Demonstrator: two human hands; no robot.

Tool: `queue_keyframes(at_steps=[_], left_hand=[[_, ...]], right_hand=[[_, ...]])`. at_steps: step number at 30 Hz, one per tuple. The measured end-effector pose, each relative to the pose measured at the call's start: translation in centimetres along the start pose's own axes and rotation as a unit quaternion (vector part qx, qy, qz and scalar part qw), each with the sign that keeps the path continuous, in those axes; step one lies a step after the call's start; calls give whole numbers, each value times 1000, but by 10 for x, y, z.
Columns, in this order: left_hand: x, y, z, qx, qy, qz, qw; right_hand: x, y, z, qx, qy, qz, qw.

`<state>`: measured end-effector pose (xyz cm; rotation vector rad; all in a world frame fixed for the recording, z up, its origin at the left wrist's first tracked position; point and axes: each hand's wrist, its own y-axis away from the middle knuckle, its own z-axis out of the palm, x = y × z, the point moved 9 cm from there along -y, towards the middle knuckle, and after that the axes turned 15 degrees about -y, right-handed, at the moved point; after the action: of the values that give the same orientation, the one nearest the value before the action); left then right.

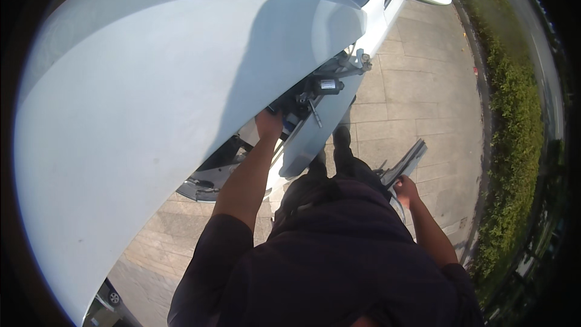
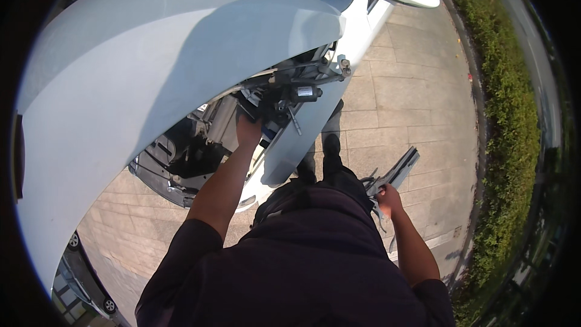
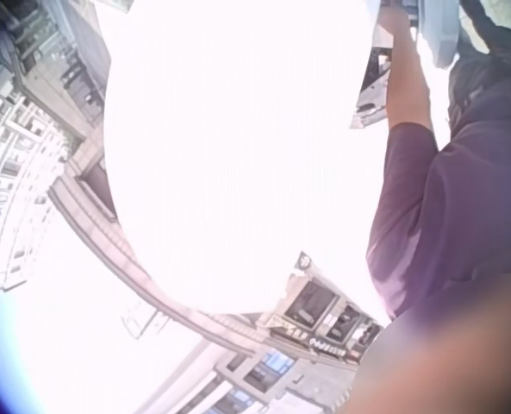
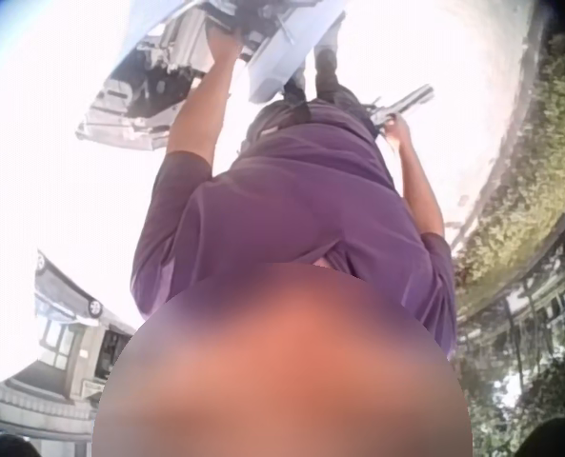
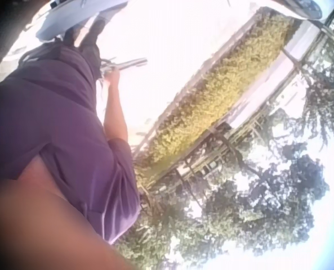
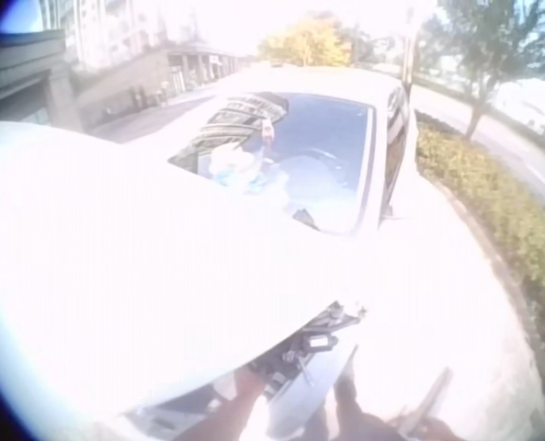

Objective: The person handles a metal car part, possibly a suspension component, in a parking lot. They manipulate the part with both hands, open the car hood, and place the part near the engine bay before walking away.

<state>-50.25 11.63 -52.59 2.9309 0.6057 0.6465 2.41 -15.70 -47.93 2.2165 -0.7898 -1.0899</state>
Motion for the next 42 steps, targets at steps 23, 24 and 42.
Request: queue_keyframes(at_steps=[23,24,42], left_hand=[[9,-7,12,12,-5,14,1000],[7,-8,13,14,-5,9,1000],[16,43,-34,11,107,-41,993]], right_hand=[[25,-6,-8,10,-2,-7,1000],[26,-7,-9,1,2,4,1000],[44,-14,-19,21,-5,1,1000]])
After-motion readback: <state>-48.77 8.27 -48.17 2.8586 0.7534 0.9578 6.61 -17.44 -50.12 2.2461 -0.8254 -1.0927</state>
